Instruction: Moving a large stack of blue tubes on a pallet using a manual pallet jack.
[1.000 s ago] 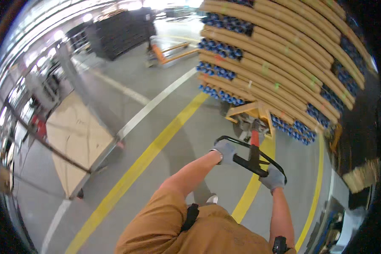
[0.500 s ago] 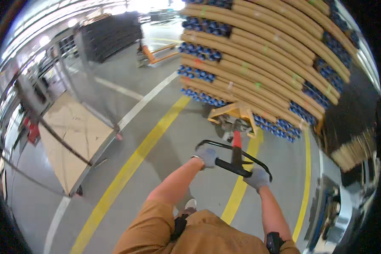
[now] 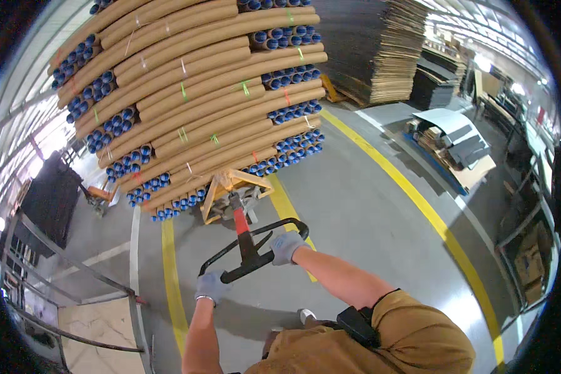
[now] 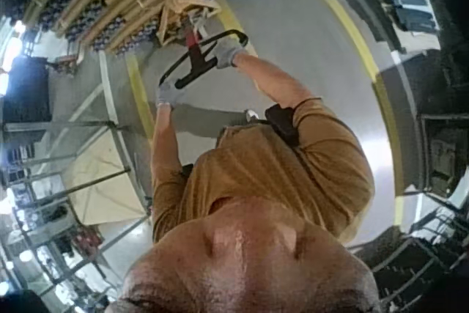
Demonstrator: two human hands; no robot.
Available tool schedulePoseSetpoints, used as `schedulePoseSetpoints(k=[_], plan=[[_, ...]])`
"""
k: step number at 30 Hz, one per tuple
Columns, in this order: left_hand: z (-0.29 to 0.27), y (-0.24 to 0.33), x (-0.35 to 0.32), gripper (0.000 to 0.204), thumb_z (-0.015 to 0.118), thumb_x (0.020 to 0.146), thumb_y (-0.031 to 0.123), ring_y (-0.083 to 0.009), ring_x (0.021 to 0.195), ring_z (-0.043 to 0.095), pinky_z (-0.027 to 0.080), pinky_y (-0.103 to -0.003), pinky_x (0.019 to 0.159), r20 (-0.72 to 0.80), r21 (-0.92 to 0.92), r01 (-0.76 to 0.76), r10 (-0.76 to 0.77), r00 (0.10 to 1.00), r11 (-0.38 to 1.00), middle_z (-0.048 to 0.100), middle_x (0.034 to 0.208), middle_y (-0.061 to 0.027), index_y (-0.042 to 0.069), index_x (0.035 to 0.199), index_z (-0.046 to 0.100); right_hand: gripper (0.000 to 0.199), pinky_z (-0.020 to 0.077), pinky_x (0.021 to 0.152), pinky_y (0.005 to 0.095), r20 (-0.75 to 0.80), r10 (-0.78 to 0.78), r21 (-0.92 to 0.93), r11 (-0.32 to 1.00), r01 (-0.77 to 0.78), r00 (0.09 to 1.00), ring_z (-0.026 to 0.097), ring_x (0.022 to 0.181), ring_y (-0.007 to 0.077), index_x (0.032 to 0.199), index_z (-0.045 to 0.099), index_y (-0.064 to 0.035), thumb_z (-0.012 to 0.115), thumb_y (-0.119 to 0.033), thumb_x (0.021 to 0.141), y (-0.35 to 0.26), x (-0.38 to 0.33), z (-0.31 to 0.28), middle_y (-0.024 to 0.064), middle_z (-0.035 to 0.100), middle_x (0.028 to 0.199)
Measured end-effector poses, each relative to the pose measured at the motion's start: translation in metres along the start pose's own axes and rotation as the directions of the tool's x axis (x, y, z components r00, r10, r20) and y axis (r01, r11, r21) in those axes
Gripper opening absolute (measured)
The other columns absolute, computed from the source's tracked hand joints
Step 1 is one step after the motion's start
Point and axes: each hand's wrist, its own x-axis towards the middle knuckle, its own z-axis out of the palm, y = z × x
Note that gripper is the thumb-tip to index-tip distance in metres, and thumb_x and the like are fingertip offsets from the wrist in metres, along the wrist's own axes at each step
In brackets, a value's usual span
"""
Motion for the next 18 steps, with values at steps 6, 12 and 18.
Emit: schedulePoseSetpoints(k=[6, 12, 18], plan=[[0.027, -0.034, -0.004, 0.030, 0.062, 0.069, 0.035, -0.0300, 0.085, 0.062, 0.048, -0.041, 0.074, -0.074, 0.004, -0.042, 0.042, 0.996, 0.999, 0.065, 0.089, -0.0120, 0.017, 0.093, 0.066, 0.034, 0.0497, 0.075, 0.0385, 0.008, 0.009, 0.003, 1.000, -0.010, 1.000, 0.063, 0.087, 0.0265, 0.093, 0.067, -0.0124, 0.057, -0.033, 0.068, -0.021, 0.009, 0.012, 0.0104, 0.066, 0.093], [-0.001, -0.093, -0.012, 0.030, 0.053, 0.075, 0.030, -0.0305, 0.084, 0.062, 0.048, -0.043, 0.074, -0.029, 0.038, 0.040, -0.038, 0.999, 0.999, 0.065, 0.089, -0.0144, 0.017, 0.099, 0.065, 0.035, 0.0510, 0.073, 0.0389, 0.001, -0.017, -0.057, 0.998, 0.017, 1.000, 0.063, 0.088, 0.0276, 0.089, 0.068, -0.0095, 0.058, -0.034, 0.068, -0.085, 0.027, -0.029, 0.0112, 0.065, 0.100], [-0.087, -0.120, -0.061, 0.031, 0.051, 0.075, 0.031, -0.0326, 0.085, 0.062, 0.047, -0.044, 0.074, -0.027, -0.046, -0.054, 0.053, 0.998, 0.997, 0.065, 0.089, -0.0153, 0.011, 0.093, 0.067, 0.036, 0.0511, 0.073, 0.0393, 0.017, -0.008, -0.115, 0.993, 0.010, 1.000, 0.064, 0.087, 0.0260, 0.091, 0.068, -0.0119, 0.058, -0.038, 0.068, -0.147, 0.009, -0.062, 0.0103, 0.067, 0.092]])
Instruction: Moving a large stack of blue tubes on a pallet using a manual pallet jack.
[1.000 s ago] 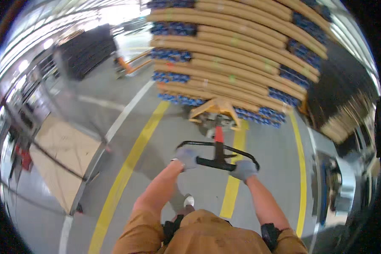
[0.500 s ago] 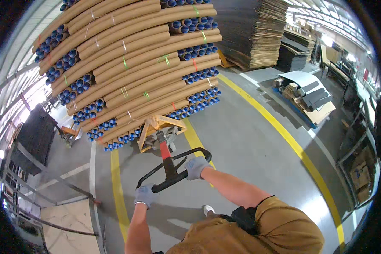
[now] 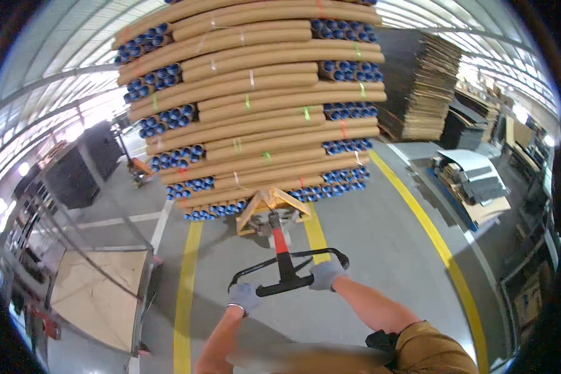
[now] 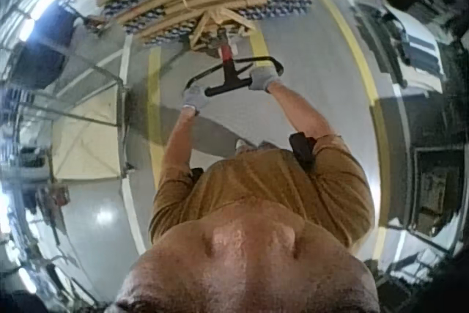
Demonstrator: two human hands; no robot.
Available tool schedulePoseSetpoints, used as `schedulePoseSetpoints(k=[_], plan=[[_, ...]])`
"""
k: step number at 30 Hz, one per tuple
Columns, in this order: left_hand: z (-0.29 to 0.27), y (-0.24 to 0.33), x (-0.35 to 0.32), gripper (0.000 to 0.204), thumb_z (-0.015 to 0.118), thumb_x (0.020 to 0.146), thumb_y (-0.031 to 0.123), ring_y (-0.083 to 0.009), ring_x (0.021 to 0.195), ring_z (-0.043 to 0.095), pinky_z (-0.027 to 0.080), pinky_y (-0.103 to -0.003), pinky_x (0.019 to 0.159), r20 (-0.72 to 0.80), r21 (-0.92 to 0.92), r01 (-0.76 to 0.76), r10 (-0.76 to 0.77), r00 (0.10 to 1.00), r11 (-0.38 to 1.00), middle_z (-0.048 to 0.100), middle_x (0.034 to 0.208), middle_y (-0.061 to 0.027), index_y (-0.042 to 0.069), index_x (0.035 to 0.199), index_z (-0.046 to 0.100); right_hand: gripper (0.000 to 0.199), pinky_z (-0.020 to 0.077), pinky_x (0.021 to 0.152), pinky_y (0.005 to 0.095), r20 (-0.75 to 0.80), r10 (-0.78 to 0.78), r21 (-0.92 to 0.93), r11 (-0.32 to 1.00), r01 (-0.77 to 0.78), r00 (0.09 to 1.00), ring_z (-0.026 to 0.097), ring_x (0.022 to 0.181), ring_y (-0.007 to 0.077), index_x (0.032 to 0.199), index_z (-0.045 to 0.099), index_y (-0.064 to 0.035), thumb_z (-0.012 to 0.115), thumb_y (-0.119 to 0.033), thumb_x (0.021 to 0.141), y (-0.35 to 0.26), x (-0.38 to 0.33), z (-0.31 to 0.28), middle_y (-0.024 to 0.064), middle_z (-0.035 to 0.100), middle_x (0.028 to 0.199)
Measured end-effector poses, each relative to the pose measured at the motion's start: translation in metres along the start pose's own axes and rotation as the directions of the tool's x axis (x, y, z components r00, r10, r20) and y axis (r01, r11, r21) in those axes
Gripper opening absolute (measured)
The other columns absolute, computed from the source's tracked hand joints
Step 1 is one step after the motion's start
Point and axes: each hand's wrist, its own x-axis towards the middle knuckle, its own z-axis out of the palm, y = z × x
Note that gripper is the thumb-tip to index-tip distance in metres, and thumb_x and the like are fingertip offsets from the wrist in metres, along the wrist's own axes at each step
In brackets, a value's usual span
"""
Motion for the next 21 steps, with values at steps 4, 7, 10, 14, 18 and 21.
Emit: schedulePoseSetpoints(k=[4, 7, 10, 14, 18, 21], plan=[[0.014, 0.007, -0.007, 0.037, 0.051, 0.075, 0.037, -0.0343, 0.087, 0.061, 0.047, -0.043, 0.077, 0.135, 0.091, 0.124, -0.136, 0.982, 0.988, 0.064, 0.093, -0.0161, 0.011, 0.097, 0.066, 0.038, 0.0508, 0.073, 0.0392, 0.017, -0.004, 0.043, 0.999, 0.003, 1.000, 0.064, 0.086, 0.0251, 0.090, 0.068, -0.0120, 0.057, -0.041, 0.069, 0.000, -0.014, -0.001, 0.0096, 0.067, 0.091], [0.040, 0.006, -0.007, 0.038, 0.051, 0.076, 0.037, -0.0347, 0.088, 0.061, 0.047, -0.042, 0.077, 0.082, 0.026, 0.167, -0.169, 0.982, 0.986, 0.064, 0.094, -0.0166, 0.010, 0.098, 0.065, 0.037, 0.0447, 0.080, 0.0381, 0.009, -0.032, -0.021, 0.999, 0.032, 0.999, 0.064, 0.089, 0.0246, 0.090, 0.067, -0.0135, 0.055, -0.041, 0.069, 0.005, -0.027, -0.005, 0.0086, 0.067, 0.092], [0.036, 0.036, -0.010, 0.034, 0.051, 0.076, 0.034, -0.0346, 0.088, 0.061, 0.047, -0.042, 0.078, -0.045, 0.016, 0.094, -0.093, 0.995, 0.995, 0.064, 0.095, -0.0164, 0.011, 0.097, 0.064, 0.036, 0.0428, 0.081, 0.0380, 0.011, -0.030, -0.025, 0.999, 0.031, 0.999, 0.063, 0.088, 0.0248, 0.089, 0.067, -0.0149, 0.055, -0.042, 0.068, 0.032, -0.030, 0.006, 0.0081, 0.067, 0.090], [0.023, 0.038, -0.013, 0.029, 0.051, 0.076, 0.029, -0.0337, 0.088, 0.061, 0.048, -0.043, 0.076, 0.012, -0.074, 0.090, -0.089, 0.996, 0.993, 0.063, 0.094, -0.0160, 0.012, 0.096, 0.063, 0.037, 0.0481, 0.073, 0.0371, -0.038, -0.042, -0.012, 0.999, 0.041, 0.998, 0.064, 0.083, 0.0263, 0.087, 0.068, -0.0151, 0.057, -0.043, 0.065, 0.028, -0.026, 0.012, 0.0095, 0.067, 0.086], [0.022, 0.015, -0.025, 0.023, 0.049, 0.076, 0.024, -0.0328, 0.086, 0.062, 0.048, -0.045, 0.073, 0.013, -0.068, 0.048, -0.047, 0.999, 0.997, 0.064, 0.089, -0.0146, 0.013, 0.092, 0.063, 0.037, 0.0491, 0.074, 0.0369, -0.046, 0.011, -0.040, 0.999, -0.013, 0.999, 0.064, 0.082, 0.0272, 0.085, 0.068, -0.0153, 0.057, -0.044, 0.065, -0.001, -0.021, 0.011, 0.0106, 0.067, 0.084], [0.039, -0.018, -0.027, 0.022, 0.050, 0.076, 0.022, -0.0317, 0.083, 0.063, 0.048, -0.045, 0.070, 0.019, -0.077, 0.018, -0.017, 1.000, 0.997, 0.065, 0.086, -0.0138, 0.013, 0.090, 0.063, 0.037, 0.0490, 0.075, 0.0377, -0.016, 0.013, -0.047, 0.999, -0.014, 1.000, 0.063, 0.084, 0.0267, 0.085, 0.067, -0.0148, 0.059, -0.045, 0.065, -0.025, -0.006, 0.021, 0.0105, 0.066, 0.086]])
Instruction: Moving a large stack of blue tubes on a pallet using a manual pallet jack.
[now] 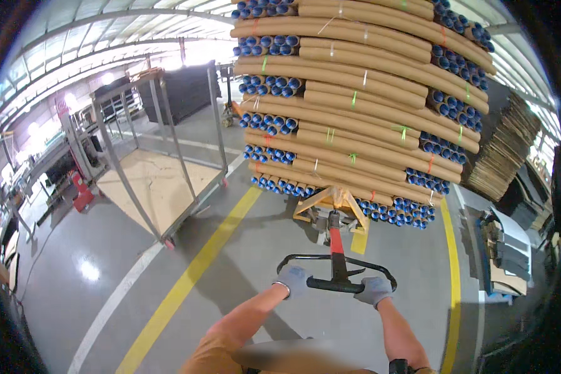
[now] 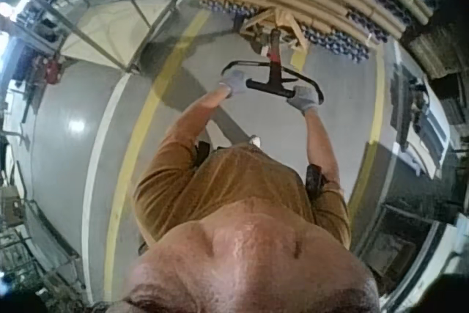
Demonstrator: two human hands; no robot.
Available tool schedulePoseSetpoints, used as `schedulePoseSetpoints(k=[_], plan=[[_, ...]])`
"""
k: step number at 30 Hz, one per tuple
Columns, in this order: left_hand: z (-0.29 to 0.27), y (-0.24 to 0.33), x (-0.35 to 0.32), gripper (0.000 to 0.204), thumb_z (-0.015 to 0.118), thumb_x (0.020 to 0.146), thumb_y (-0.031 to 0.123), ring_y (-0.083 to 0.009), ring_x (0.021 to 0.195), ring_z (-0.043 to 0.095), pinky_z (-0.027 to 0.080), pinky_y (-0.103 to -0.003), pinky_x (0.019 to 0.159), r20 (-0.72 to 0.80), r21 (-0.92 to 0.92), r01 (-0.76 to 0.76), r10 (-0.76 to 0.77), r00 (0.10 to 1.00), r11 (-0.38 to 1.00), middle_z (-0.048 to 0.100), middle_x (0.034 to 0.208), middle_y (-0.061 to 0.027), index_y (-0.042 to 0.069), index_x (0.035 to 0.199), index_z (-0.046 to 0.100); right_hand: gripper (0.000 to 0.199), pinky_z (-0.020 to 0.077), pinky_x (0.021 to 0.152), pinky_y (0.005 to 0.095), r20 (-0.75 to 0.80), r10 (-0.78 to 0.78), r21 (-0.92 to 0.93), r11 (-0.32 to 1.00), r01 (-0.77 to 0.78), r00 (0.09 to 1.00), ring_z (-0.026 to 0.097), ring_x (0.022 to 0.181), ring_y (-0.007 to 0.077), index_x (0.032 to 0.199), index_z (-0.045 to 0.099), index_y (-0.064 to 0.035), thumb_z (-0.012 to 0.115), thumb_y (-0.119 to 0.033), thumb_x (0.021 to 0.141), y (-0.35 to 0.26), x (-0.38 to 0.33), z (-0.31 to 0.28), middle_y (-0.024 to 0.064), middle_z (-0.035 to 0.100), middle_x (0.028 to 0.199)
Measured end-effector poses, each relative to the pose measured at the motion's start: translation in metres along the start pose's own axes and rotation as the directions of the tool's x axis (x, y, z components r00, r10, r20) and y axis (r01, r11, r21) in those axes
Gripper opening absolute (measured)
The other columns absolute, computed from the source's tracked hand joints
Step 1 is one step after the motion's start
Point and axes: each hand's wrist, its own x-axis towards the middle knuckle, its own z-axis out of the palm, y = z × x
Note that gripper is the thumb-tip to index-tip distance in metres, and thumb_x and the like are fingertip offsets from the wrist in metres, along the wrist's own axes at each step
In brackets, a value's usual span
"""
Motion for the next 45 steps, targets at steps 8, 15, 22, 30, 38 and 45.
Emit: schedulePoseSetpoints(k=[8, 15, 22, 30, 38, 45], plan=[[-0.016, -0.066, -0.001, 0.021, 0.052, 0.072, 0.020, -0.0275, 0.076, 0.064, 0.047, -0.042, 0.063, -0.157, 0.001, -0.094, 0.093, 0.983, 0.996, 0.065, 0.080, -0.0112, 0.012, 0.087, 0.063, 0.035, 0.0494, 0.070, 0.0388, -0.005, 0.068, 0.027, 0.997, -0.067, 0.998, 0.063, 0.080, 0.0273, 0.076, 0.065, -0.0139, 0.062, -0.046, 0.064, -0.059, 0.036, -0.013, 0.0100, 0.066, 0.082], [-0.024, -0.068, 0.001, 0.020, 0.053, 0.071, 0.022, -0.0265, 0.074, 0.064, 0.047, -0.042, 0.061, -0.139, -0.035, -0.121, 0.115, 0.984, 0.992, 0.065, 0.077, -0.0102, 0.012, 0.084, 0.063, 0.034, 0.0489, 0.070, 0.0381, 0.043, 0.051, 0.022, 0.998, -0.052, 0.998, 0.063, 0.080, 0.0275, 0.077, 0.066, -0.0142, 0.060, -0.045, 0.064, -0.056, 0.041, -0.020, 0.0097, 0.066, 0.082], [0.022, 0.022, 0.053, 0.023, 0.055, 0.071, 0.027, -0.0271, 0.076, 0.064, 0.048, -0.041, 0.064, -0.057, 0.101, -0.105, 0.111, 0.992, 0.989, 0.065, 0.079, -0.0106, 0.016, 0.088, 0.066, 0.034, 0.0485, 0.075, 0.0393, -0.147, -0.054, 0.070, 0.995, 0.064, 0.988, 0.063, 0.083, 0.0273, 0.082, 0.067, -0.0140, 0.059, -0.043, 0.067, 0.043, -0.002, 0.001, 0.0103, 0.066, 0.083], [-0.016, 0.063, 0.108, 0.031, 0.061, 0.067, 0.036, -0.0316, 0.076, 0.063, 0.048, -0.043, 0.067, -0.014, 0.016, -0.043, 0.043, 0.999, 0.999, 0.065, 0.081, -0.0134, 0.014, 0.087, 0.067, 0.026, 0.0505, 0.070, 0.0402, 0.063, 0.017, 0.187, 0.982, -0.028, 0.998, 0.064, 0.084, 0.0269, 0.087, 0.067, -0.0128, 0.056, -0.027, 0.069, 0.112, 0.041, -0.015, 0.0110, 0.066, 0.087], [0.043, 0.116, 0.060, 0.024, 0.066, 0.066, 0.030, -0.0353, 0.069, 0.061, 0.048, -0.045, 0.063, -0.203, 0.065, -0.101, 0.112, 0.973, 0.993, 0.062, 0.072, -0.0185, 0.009, 0.077, 0.065, 0.023, 0.0514, 0.068, 0.0400, 0.007, 0.137, 0.316, 0.939, -0.132, 0.991, 0.063, 0.082, 0.0292, 0.082, 0.068, -0.0116, 0.062, -0.022, 0.062, 0.134, -0.049, 0.037, 0.0112, 0.065, 0.084], [0.025, 0.142, -0.068, 0.040, 0.060, 0.070, 0.039, -0.0385, 0.080, 0.061, 0.049, -0.046, 0.069, -0.043, 0.141, -0.020, 0.026, 0.999, 0.990, 0.064, 0.085, -0.0215, 0.005, 0.090, 0.064, 0.021, 0.0514, 0.067, 0.0390, -0.068, 0.141, 0.309, 0.944, -0.114, 0.988, 0.064, 0.078, 0.0277, 0.079, 0.068, -0.0128, 0.066, -0.021, 0.059, 0.061, -0.138, 0.070, 0.0089, 0.065, 0.079]])
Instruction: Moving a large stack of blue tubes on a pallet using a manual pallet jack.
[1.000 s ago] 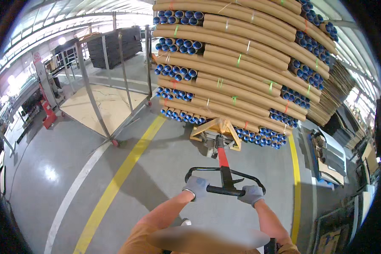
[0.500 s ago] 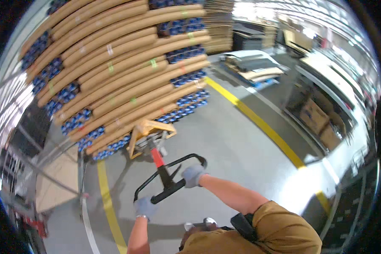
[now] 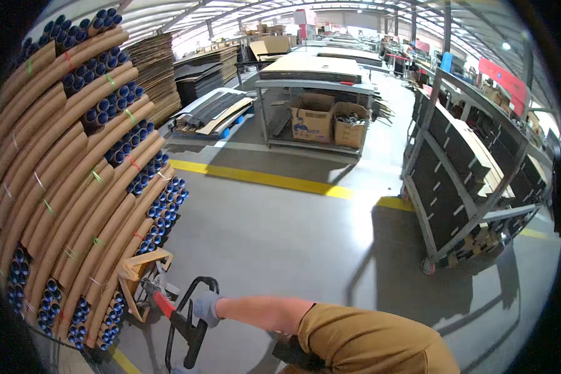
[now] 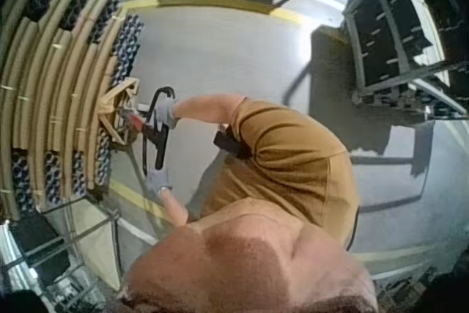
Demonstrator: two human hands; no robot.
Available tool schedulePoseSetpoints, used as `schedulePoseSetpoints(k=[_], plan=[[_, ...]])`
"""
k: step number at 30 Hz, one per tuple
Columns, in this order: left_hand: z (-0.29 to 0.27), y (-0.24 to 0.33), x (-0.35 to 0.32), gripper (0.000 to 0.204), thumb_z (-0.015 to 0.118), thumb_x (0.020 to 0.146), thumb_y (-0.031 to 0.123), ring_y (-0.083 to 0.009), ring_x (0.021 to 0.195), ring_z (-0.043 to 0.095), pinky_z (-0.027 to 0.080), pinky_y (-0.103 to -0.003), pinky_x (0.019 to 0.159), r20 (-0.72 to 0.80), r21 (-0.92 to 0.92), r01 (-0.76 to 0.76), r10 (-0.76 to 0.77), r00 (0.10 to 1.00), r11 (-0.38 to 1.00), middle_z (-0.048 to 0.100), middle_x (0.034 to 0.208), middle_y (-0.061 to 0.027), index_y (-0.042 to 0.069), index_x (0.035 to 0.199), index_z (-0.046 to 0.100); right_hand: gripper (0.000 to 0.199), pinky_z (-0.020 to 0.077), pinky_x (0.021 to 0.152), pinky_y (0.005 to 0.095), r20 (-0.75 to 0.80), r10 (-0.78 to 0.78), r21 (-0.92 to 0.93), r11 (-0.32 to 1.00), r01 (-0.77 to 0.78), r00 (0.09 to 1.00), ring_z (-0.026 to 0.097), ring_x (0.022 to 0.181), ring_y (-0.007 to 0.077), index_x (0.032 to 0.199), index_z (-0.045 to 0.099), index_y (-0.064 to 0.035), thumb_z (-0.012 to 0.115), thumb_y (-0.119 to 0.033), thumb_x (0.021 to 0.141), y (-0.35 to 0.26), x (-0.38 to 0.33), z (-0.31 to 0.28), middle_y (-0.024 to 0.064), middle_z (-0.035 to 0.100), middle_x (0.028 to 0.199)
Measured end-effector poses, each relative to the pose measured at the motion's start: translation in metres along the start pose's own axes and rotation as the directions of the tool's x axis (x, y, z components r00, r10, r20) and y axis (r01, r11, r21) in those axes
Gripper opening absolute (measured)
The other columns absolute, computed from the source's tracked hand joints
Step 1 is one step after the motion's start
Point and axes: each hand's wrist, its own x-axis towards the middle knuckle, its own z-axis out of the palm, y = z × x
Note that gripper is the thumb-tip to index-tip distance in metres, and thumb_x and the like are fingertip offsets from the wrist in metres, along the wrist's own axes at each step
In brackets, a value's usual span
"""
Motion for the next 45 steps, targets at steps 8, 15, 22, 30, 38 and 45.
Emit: schedulePoseSetpoints(k=[8, 15, 22, 30, 38, 45], plan=[[0.089, -0.068, -0.123, 0.045, 0.069, 0.063, 0.039, -0.0382, 0.081, 0.060, 0.047, -0.046, 0.071, -0.189, 0.053, 0.029, -0.019, 0.982, 0.998, 0.064, 0.085, -0.0190, 0.005, 0.093, 0.063, 0.022, 0.0514, 0.066, 0.0380, -0.042, -0.048, 0.128, 0.990, 0.053, 0.998, 0.064, 0.078, 0.0286, 0.081, 0.070, -0.0127, 0.064, -0.016, 0.059, -0.063, -0.104, 0.064, 0.0106, 0.066, 0.079], [0.004, -0.022, -0.217, 0.035, 0.070, 0.060, 0.037, -0.0344, 0.076, 0.063, 0.050, -0.042, 0.068, -0.037, 0.047, 0.051, -0.049, 0.998, 0.998, 0.065, 0.076, -0.0151, 0.009, 0.082, 0.068, 0.019, 0.0519, 0.066, 0.0416, 0.026, -0.005, 0.170, 0.985, 0.001, 1.000, 0.064, 0.078, 0.0322, 0.078, 0.069, -0.0082, 0.061, -0.017, 0.063, -0.106, -0.171, 0.054, 0.0142, 0.066, 0.082], [-0.015, -0.019, -0.237, 0.028, 0.058, 0.068, 0.034, -0.0323, 0.081, 0.061, 0.046, -0.043, 0.070, 0.183, -0.297, 0.023, 0.033, 0.983, 0.955, 0.064, 0.084, -0.0136, 0.017, 0.090, 0.065, 0.030, 0.0517, 0.070, 0.0388, 0.212, 0.029, -0.147, 0.989, 0.003, 0.977, 0.065, 0.082, 0.0296, 0.086, 0.067, -0.0078, 0.059, -0.030, 0.068, -0.122, -0.191, 0.037, 0.0141, 0.066, 0.088], [0.056, -0.034, -0.188, 0.035, 0.064, 0.065, 0.032, -0.0294, 0.087, 0.060, 0.046, -0.043, 0.073, 0.002, -0.228, -0.115, 0.119, 0.993, 0.967, 0.063, 0.087, -0.0139, 0.011, 0.094, 0.065, 0.030, 0.0486, 0.061, 0.0429, -0.182, -0.049, -0.239, 0.971, 0.004, 0.982, 0.062, 0.068, 0.0352, 0.071, 0.064, -0.0090, 0.065, -0.038, 0.062, -0.119, -0.212, 0.042, 0.0181, 0.062, 0.069], [-0.008, -0.029, -0.222, 0.022, 0.060, 0.063, 0.024, -0.0264, 0.080, 0.062, 0.047, -0.041, 0.068, 0.081, -0.095, -0.174, 0.182, 0.980, 0.980, 0.064, 0.082, -0.0076, 0.016, 0.083, 0.066, 0.032, 0.0485, 0.057, 0.0409, -0.202, -0.060, -0.239, 0.971, 0.010, 0.978, 0.062, 0.062, 0.0321, 0.069, 0.063, -0.0091, 0.067, -0.040, 0.062, -0.110, -0.215, 0.054, 0.0132, 0.062, 0.064], [-0.015, -0.007, -0.211, 0.023, 0.065, 0.059, 0.025, -0.0251, 0.083, 0.064, 0.050, -0.039, 0.069, 0.077, -0.069, -0.256, 0.261, 0.962, 0.964, 0.067, 0.082, -0.0051, 0.016, 0.079, 0.068, 0.032, 0.0467, 0.058, 0.0411, -0.249, 0.043, -0.147, 0.986, -0.081, 0.968, 0.061, 0.060, 0.0319, 0.068, 0.062, -0.0032, 0.067, -0.035, 0.063, -0.107, -0.252, 0.051, 0.0171, 0.061, 0.064]])
